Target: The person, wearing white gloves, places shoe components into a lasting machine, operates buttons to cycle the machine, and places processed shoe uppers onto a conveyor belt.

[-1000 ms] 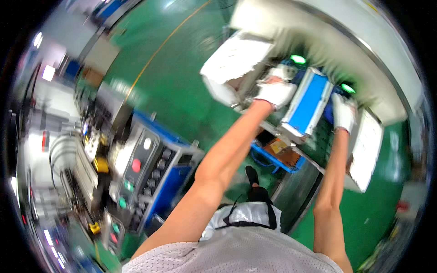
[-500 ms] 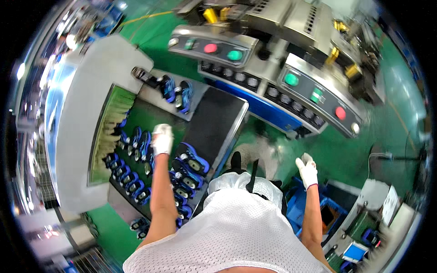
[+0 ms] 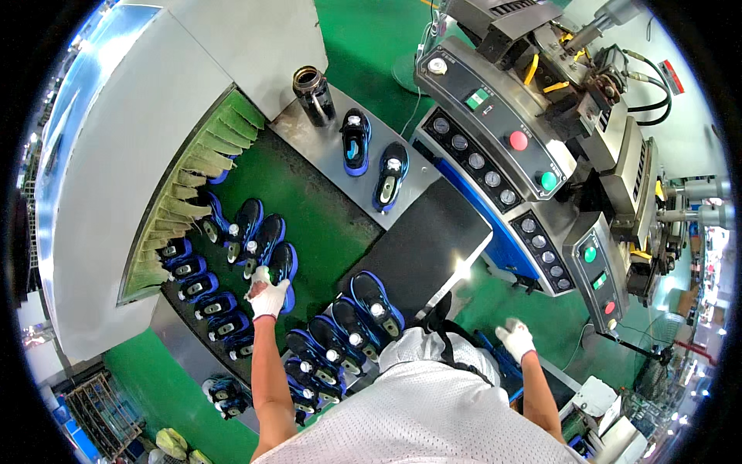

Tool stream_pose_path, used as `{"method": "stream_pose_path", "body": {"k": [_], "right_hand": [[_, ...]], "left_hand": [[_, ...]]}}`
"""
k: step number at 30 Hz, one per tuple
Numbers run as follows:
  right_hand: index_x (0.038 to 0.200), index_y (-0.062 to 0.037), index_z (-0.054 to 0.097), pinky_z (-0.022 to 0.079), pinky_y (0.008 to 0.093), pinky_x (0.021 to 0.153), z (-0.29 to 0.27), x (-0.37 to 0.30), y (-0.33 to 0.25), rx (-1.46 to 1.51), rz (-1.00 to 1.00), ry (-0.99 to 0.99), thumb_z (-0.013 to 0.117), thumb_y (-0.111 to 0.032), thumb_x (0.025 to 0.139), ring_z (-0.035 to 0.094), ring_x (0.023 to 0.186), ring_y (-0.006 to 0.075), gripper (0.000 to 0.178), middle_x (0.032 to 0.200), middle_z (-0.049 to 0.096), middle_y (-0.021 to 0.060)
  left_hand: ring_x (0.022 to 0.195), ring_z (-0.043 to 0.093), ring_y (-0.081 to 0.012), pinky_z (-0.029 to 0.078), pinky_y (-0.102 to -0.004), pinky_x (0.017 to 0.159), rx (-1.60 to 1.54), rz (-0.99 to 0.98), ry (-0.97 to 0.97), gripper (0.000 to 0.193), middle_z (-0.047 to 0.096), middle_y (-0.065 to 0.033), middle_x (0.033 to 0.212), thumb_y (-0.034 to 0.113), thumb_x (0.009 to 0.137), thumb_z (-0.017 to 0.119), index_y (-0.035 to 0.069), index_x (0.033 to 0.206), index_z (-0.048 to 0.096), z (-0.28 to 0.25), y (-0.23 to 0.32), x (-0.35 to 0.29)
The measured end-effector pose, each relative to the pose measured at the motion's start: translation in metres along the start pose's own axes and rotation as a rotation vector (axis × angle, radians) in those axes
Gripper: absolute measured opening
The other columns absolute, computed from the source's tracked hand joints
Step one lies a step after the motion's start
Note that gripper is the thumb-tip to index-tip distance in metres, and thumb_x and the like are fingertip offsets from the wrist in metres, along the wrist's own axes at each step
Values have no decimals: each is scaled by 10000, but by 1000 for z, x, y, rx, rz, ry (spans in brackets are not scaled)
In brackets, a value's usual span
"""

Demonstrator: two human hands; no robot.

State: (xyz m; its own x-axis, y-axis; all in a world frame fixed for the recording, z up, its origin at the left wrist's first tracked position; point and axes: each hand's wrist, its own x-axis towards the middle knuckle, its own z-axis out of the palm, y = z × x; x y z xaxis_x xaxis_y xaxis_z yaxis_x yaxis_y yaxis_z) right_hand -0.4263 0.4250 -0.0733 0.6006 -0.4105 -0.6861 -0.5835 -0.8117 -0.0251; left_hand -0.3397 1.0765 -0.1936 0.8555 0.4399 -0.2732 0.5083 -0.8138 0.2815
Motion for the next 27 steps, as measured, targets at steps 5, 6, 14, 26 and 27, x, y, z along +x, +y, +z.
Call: {"method": "stream_pose_path", "body": {"k": [5,6,14,26,27], "right_hand": [[1413,-5,599,480,375,1090,-49,3,-135,291,-489,-18,687,-420,942,648,1268,314,634,1352,690,194],[1400,18,609,509,353,1056,-71,-7,-173,438,-485,-210,686,-393,951,671,1234,266,614,1319,707,190],[1250,-5,636,522,348,906,-64,-3,-250,1343,-913,-1147,758,-233,891,636,1033,195,442,1134,693,99],[1132,14,678,529,301,701,-236,4,-39,1874,-712,-641,788,-268,859,611,806,100,407,930,661,16],[1119,11,688,536,304,708,-237,10,-27,1924,-675,-591,781,-231,859,628,813,101,368,935,685,25]], "left_hand": [[931,709,-278,563,-424,848,-377,33,37,601,715,-154,1118,264,759,889,29,1243,622,-106,99,-31],[863,669,-183,561,-354,790,-744,-21,-15,520,696,-93,1078,130,779,864,28,1229,624,-113,120,-45],[1415,510,-316,368,-457,1227,-1488,690,-542,553,479,-197,1574,182,1078,515,34,1591,370,-141,317,-102],[1229,630,-345,567,-449,1020,-1095,445,-397,473,540,-261,1426,117,1085,521,-108,1481,393,-49,496,-140],[1228,631,-340,570,-440,1017,-1088,430,-427,472,542,-260,1424,119,1085,524,-106,1480,397,-38,508,-143]]}}
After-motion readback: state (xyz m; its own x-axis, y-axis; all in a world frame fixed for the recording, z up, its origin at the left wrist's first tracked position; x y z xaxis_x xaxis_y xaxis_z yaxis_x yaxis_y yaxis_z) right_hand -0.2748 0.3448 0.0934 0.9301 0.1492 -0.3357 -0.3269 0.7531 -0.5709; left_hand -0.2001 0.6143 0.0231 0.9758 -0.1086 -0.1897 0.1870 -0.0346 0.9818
